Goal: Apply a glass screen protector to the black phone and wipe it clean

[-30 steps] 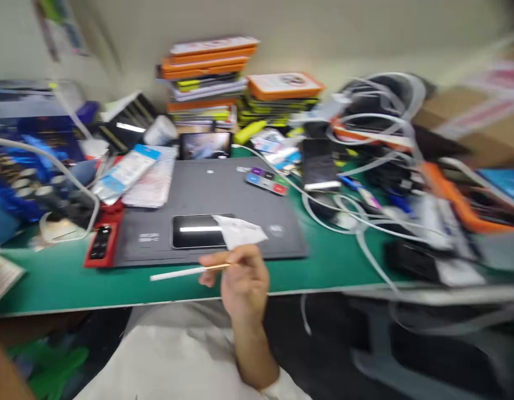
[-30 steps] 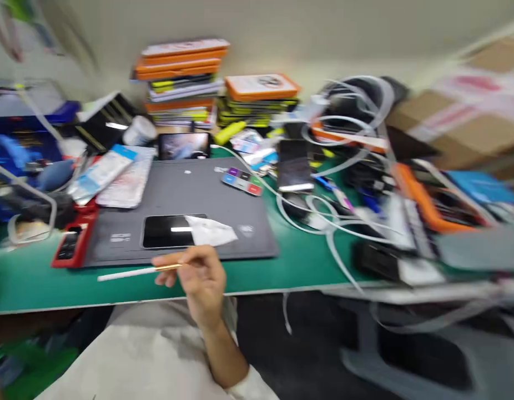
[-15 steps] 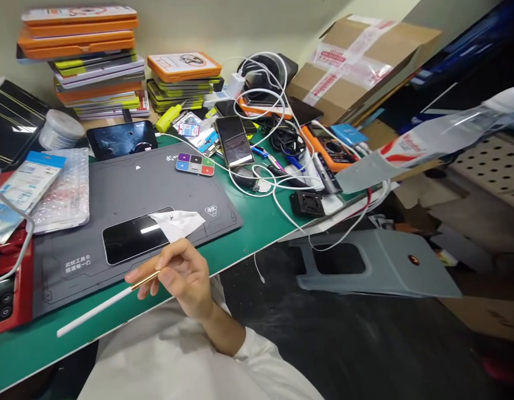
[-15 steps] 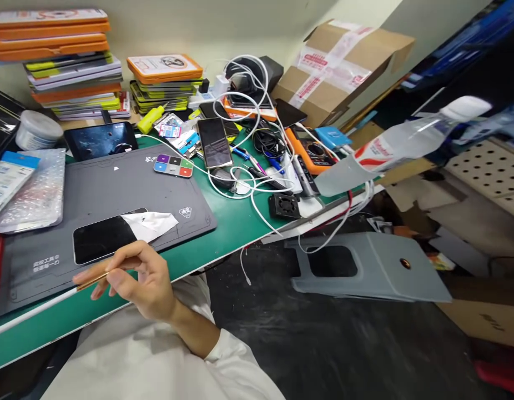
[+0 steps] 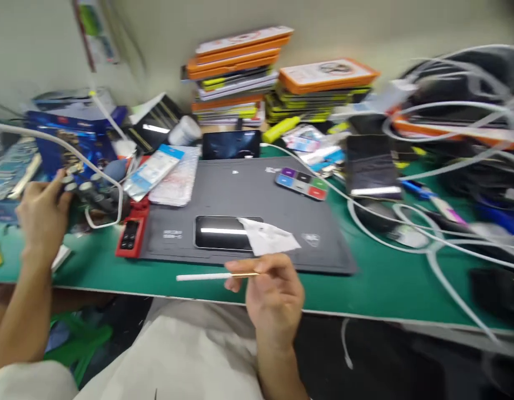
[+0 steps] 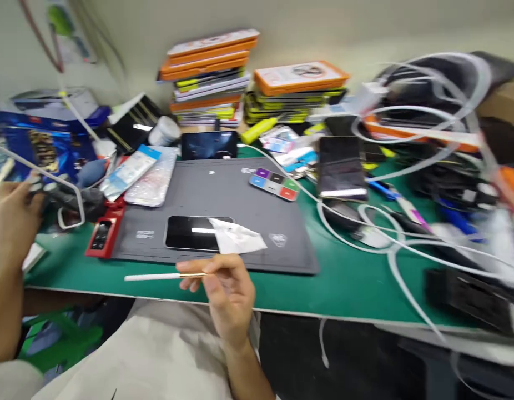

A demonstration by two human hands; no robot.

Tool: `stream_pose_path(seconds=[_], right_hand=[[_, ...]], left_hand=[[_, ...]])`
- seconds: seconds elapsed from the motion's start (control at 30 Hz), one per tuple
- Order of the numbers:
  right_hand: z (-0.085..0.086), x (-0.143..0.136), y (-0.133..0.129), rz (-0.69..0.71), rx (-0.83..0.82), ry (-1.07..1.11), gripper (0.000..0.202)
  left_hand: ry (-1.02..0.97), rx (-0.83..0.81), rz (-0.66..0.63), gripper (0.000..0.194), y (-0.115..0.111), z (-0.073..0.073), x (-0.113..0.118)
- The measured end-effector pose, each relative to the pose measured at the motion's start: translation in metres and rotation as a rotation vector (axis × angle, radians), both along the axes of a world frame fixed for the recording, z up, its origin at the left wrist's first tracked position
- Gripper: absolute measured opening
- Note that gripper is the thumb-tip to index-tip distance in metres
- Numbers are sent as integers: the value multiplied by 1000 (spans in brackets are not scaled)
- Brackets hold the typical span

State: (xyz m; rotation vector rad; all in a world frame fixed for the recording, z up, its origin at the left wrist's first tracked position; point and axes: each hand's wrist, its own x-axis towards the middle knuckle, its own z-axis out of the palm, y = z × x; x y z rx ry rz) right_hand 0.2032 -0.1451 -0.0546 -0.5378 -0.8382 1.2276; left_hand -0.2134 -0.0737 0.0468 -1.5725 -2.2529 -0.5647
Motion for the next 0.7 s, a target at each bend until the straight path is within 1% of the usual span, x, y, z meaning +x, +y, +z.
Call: stream_pose_path(seconds=[0.1,0.23,0.3,0.4,0.57,0.63,0.7], right_hand=[[-2,3,-1,-66,5,-53,19],[-4,6,-1,-110,-7,-99,23],[-3,7,-2,-124,-21,-116,24],[-2,8,-4,-158,-69,-133,21],[1,8,-5,-205,-152,-187,21],[2,7,-5,-216,-166,-197,22],[3,6,-3,-227,-172,-212,22]], left_hand=[[49,86,35,51,-4,-1,-12],[83,206,48,44,-14,10,-15],[78,211,35,44,-19,13,-13],[52,129,-15,48,-20,9,-12],[29,-2,-51,35,-21,-7,-16],[25,-56,-77,32,-25,-11,-15],[13,-103,-108,33,-29,-12,-12]])
